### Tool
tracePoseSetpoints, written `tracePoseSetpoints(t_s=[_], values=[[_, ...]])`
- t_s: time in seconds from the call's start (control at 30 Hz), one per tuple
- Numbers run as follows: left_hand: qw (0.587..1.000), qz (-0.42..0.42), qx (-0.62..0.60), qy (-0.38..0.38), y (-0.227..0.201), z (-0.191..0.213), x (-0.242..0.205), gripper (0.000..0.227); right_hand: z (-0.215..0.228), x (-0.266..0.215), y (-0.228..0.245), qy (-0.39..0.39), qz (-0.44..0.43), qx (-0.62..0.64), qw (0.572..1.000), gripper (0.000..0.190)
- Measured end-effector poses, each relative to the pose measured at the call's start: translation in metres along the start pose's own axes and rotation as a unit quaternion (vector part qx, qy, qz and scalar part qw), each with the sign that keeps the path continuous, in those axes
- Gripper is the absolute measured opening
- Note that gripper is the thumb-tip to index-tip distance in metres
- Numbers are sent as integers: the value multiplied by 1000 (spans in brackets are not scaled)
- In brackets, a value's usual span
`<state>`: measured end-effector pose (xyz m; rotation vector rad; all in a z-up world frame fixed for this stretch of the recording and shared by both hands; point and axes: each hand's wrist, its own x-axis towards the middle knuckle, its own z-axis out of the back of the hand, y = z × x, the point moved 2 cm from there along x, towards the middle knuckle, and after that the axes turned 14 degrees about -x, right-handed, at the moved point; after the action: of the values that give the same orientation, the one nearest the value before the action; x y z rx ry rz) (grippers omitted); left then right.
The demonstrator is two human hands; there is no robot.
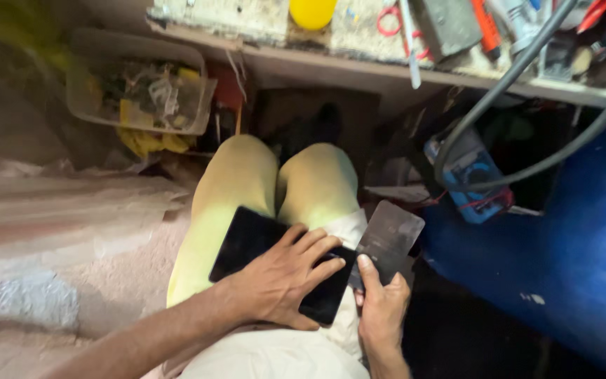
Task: The person uses a plastic card to pry open the back of a Lenovo tablet, then applies liquid from a yellow bottle along the edges. The person continues to separate the back cover and exposes the internal components.
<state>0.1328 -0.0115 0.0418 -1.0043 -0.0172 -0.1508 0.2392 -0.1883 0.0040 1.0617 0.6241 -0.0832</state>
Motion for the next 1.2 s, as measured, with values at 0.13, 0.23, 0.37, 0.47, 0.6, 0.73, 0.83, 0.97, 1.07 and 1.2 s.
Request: tracePoseSetpoints(t_s=[0.13,0.23,0.37,0.47,0.6,0.73,0.83,0.97,1.07,1.2], values=[[1000,-3,5,-5,-2,8,5,102,-4,7,2,-29,21,-30,999,16],[1000,7,-12,-4,-3,5,4,100,-11,6,-12,-40,31,27,998,16],[1000,3,-13,-21,-4,6,4,98,-13,12,-21,-39,24,45,998,15],[999,0,-5,-33,-4,6,8,97,-14,17,-19,-59,36,34,997,14],[999,-1,7,-46,-4,4,5,96,-15,15,-20,-58,72,-25,995,20],[999,8,3,-40,-4,3,6,97,-13,18,-17,-43,85,-21,995,20],[999,10,7,-35,-3,4,7,97,-14,18,-14,-47,76,-16,996,19],[1000,12,11,-26,-2,2,9,99,-19,16,-11,-61,79,25,995,20],[999,14,14,-30,-1,2,8,99,-19,15,-6,-58,92,-3,994,20],[999,10,13,-41,-1,2,6,98,-11,19,5,-14,70,-49,996,19]])
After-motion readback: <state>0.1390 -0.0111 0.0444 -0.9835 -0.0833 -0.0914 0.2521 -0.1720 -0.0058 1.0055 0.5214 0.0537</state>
